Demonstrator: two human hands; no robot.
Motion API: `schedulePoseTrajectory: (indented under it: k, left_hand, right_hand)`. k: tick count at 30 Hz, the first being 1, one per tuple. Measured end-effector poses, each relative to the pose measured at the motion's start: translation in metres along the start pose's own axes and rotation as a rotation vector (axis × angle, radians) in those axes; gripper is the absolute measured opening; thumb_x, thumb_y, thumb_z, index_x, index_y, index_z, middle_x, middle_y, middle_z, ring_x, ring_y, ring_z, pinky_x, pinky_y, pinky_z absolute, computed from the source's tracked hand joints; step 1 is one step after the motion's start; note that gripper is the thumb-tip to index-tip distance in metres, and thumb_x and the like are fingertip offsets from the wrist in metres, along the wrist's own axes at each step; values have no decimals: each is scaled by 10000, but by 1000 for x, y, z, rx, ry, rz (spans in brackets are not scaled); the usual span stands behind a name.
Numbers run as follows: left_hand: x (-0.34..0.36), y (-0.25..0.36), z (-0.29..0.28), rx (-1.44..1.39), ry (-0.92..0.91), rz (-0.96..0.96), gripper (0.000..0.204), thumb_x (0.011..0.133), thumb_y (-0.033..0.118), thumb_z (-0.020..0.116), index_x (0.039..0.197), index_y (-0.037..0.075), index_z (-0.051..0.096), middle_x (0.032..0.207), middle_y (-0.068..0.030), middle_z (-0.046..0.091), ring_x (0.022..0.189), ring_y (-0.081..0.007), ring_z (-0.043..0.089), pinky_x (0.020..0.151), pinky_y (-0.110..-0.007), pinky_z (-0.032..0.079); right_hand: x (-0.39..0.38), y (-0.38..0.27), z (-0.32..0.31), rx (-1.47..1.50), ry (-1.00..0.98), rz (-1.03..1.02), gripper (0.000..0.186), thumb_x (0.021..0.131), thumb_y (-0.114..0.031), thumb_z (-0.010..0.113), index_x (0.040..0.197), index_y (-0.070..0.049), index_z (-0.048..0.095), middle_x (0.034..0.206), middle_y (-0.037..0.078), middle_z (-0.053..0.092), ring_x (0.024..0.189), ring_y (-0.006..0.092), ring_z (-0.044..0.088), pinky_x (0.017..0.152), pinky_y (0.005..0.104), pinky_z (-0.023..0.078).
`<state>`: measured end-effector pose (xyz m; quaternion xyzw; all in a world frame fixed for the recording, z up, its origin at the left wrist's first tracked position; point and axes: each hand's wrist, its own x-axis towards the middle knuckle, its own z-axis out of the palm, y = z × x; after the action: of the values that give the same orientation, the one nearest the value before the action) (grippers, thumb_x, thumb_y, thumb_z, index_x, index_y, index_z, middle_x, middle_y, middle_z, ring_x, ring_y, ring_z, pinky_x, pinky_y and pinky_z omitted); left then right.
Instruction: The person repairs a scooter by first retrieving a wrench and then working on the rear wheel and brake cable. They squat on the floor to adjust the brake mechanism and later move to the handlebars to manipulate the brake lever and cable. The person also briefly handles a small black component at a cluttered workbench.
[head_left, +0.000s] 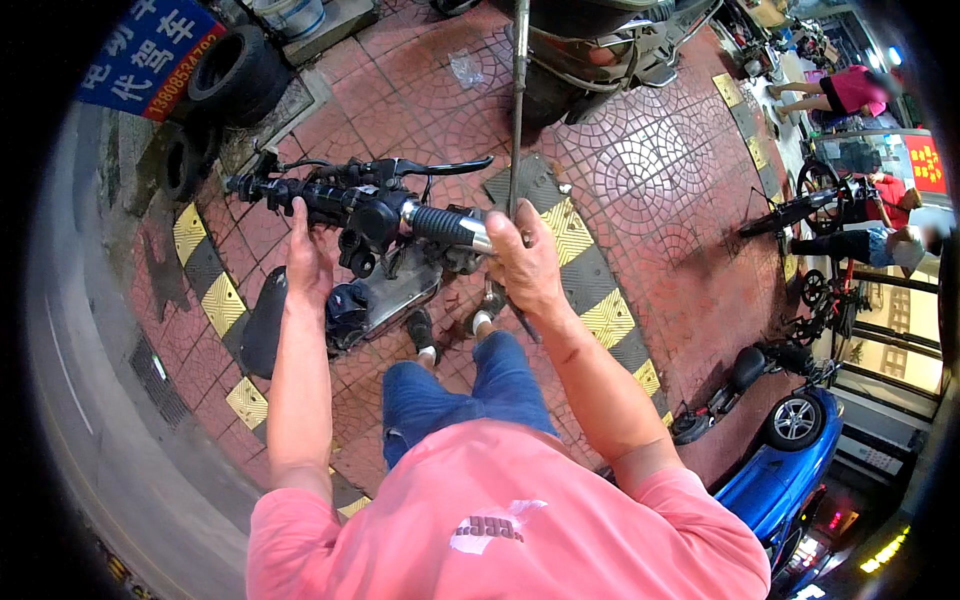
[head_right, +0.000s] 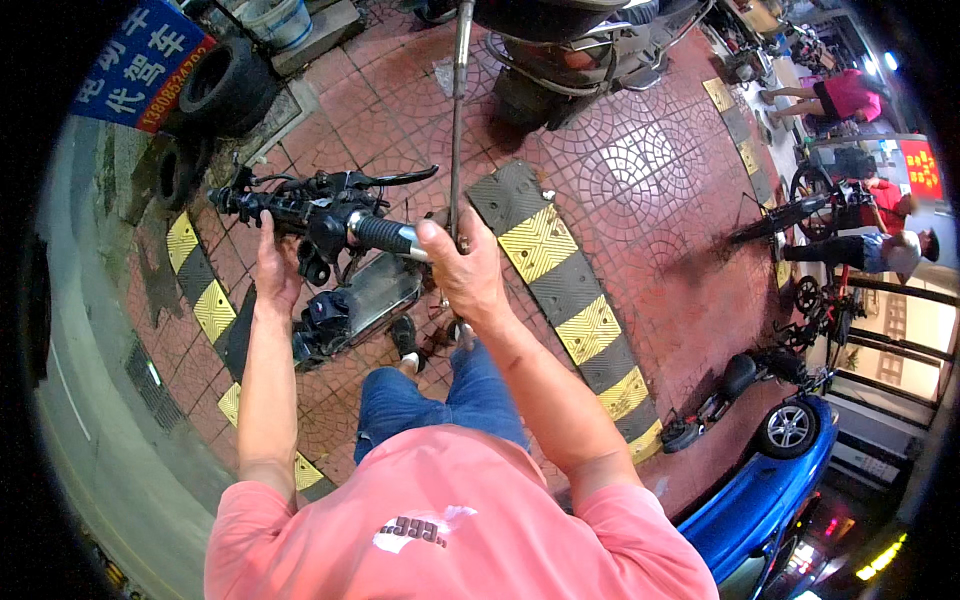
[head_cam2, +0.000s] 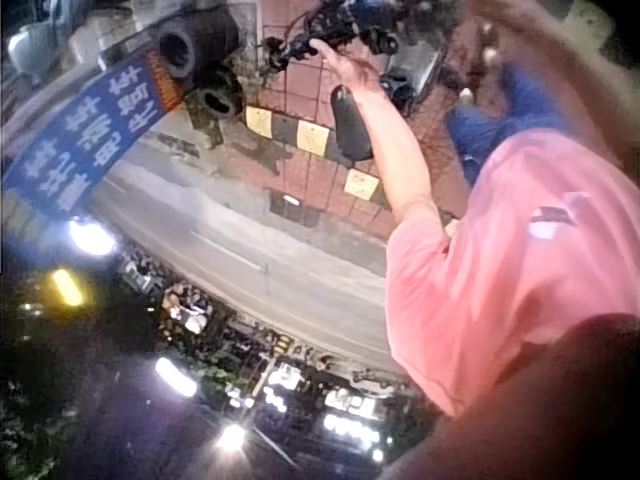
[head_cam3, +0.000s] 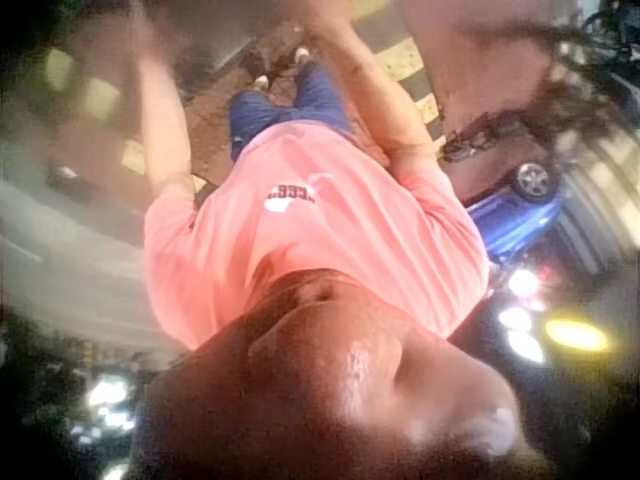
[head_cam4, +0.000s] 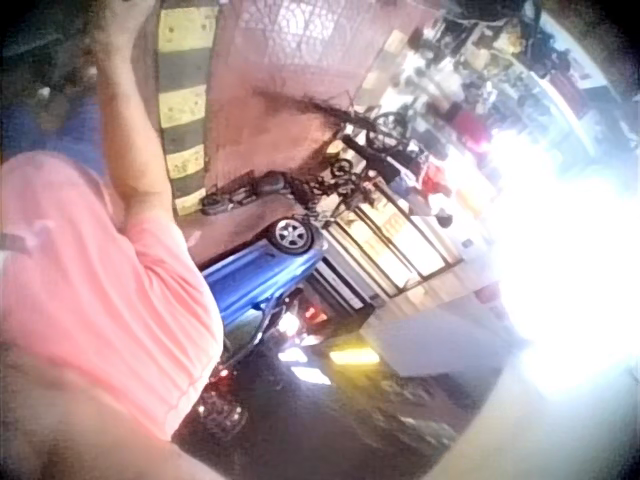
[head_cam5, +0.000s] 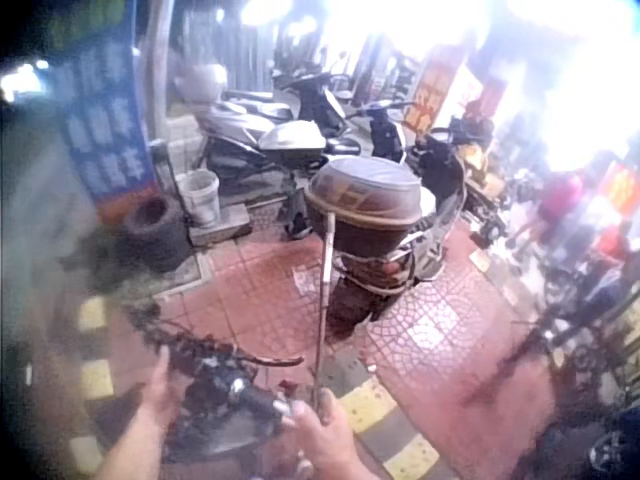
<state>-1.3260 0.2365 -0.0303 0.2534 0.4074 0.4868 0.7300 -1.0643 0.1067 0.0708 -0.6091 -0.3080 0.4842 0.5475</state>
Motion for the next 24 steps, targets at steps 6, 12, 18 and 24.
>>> schedulePoseTrajectory:
  k: [6, 12, 18, 24]
  left_hand:
    - [-8, 8, 2, -20, 63, -23, 597, 967, 578, 542, 1289, 76, 555, 1147, -70, 651, 1100, -196, 618, 938, -357, 501]
    - [-26, -34, -36, -195, 315, -169, 618, 999, 592, 432, 1280, 47, 516, 1246, -133, 605, 1178, -253, 583, 982, -428, 464]
    - [-44, -110, -60, 218, 318, -466, 383, 967, 444, 539, 1175, 125, 581, 1093, -33, 659, 942, -184, 629, 738, -375, 507]
    - [-23, -205, 97, 532, 32, -657, 314, 965, 354, 594, 1106, 78, 645, 1016, -60, 694, 845, -162, 660, 688, -313, 521]
  right_hand:
    - [-9, 23, -46, 114, 99, 148, 420, 1021, -471, 509, 979, -56, 554, 570, -23, 365, 418, 78, 291, 384, 247, 209]
    - [-36, 43, -136, 416, 452, 437, 394, 1018, -467, 520, 894, -94, 513, 553, -39, 315, 396, 92, 251, 374, 263, 196]
    - [-19, 40, -203, 43, 704, 4, 412, 1024, -423, 533, 816, -68, 539, 592, -14, 438, 472, 98, 400, 423, 260, 310]
    - [97, 44, -293, 12, 522, 22, 392, 1040, -363, 516, 812, -52, 583, 688, 42, 611, 533, 97, 536, 485, 239, 414]
